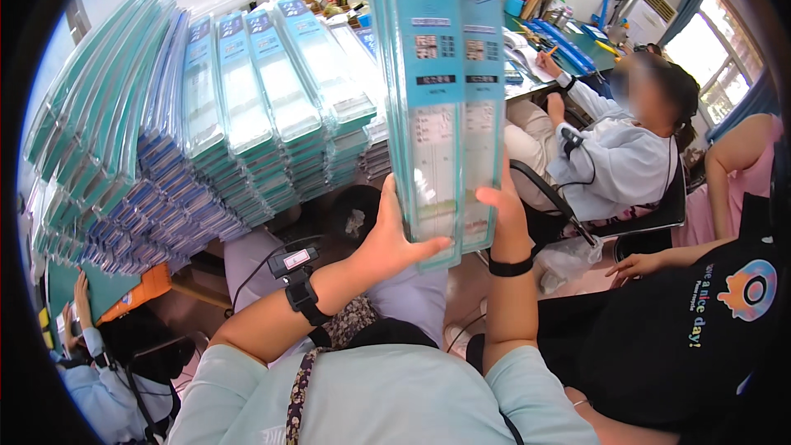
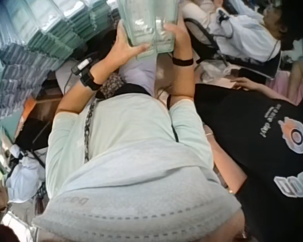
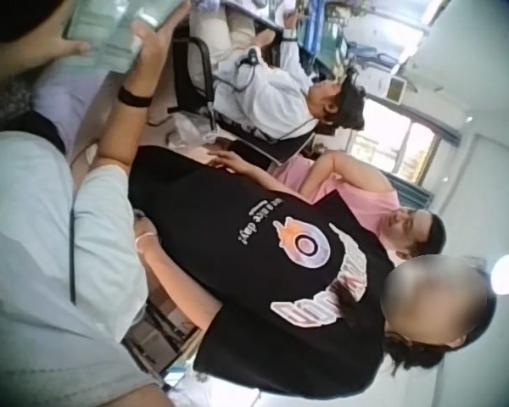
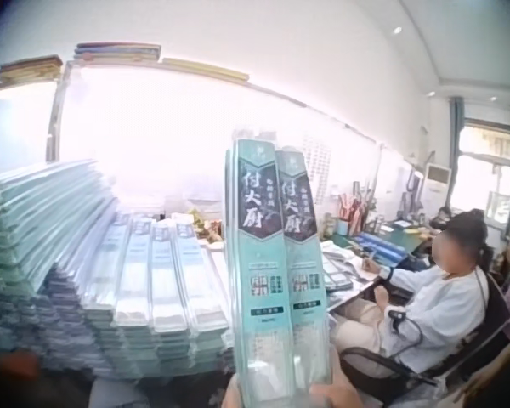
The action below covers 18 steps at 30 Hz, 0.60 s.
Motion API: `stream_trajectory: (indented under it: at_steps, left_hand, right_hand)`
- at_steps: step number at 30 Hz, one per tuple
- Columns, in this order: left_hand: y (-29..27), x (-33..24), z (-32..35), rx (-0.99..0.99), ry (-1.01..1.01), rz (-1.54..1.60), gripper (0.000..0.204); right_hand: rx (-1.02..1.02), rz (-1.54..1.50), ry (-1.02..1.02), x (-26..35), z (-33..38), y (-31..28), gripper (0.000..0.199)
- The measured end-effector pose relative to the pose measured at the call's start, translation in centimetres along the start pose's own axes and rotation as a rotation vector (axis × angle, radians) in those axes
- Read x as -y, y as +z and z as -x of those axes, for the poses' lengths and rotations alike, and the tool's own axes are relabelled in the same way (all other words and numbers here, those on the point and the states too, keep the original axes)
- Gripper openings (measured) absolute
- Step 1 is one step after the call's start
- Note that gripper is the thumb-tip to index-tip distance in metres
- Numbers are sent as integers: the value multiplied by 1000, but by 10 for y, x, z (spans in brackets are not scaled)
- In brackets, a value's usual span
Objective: Organizing and stacking plastic-packaged fishing line or similar items on a workspace.
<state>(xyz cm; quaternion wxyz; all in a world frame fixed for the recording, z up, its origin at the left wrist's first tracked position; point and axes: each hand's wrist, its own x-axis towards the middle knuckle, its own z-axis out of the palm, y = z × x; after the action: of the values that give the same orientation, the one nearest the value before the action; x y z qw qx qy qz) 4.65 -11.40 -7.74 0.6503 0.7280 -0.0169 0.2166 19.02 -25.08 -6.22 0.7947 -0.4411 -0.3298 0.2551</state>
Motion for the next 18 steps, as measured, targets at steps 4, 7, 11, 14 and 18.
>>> stream_trajectory:
  at_steps: [4,7,11,14,18]
  left_hand:
    - [-1,-6,21,-48,34,44,102]
    - [-7,-21,34,-104,-42,203,105]
    - [-25,-32,55,-73,-54,352,101]
    - [-38,-25,77,-39,-39,386,100]
    - [-47,-26,96,17,-6,393,103]
  right_hand:
    - [-1,69,-75,-6,20,17,98]
    - [60,116,-118,-18,34,21,101]
    - [131,154,-142,-26,54,39,102]
    - [159,173,-130,-27,67,55,106]
    - [200,150,6,-28,79,66,121]
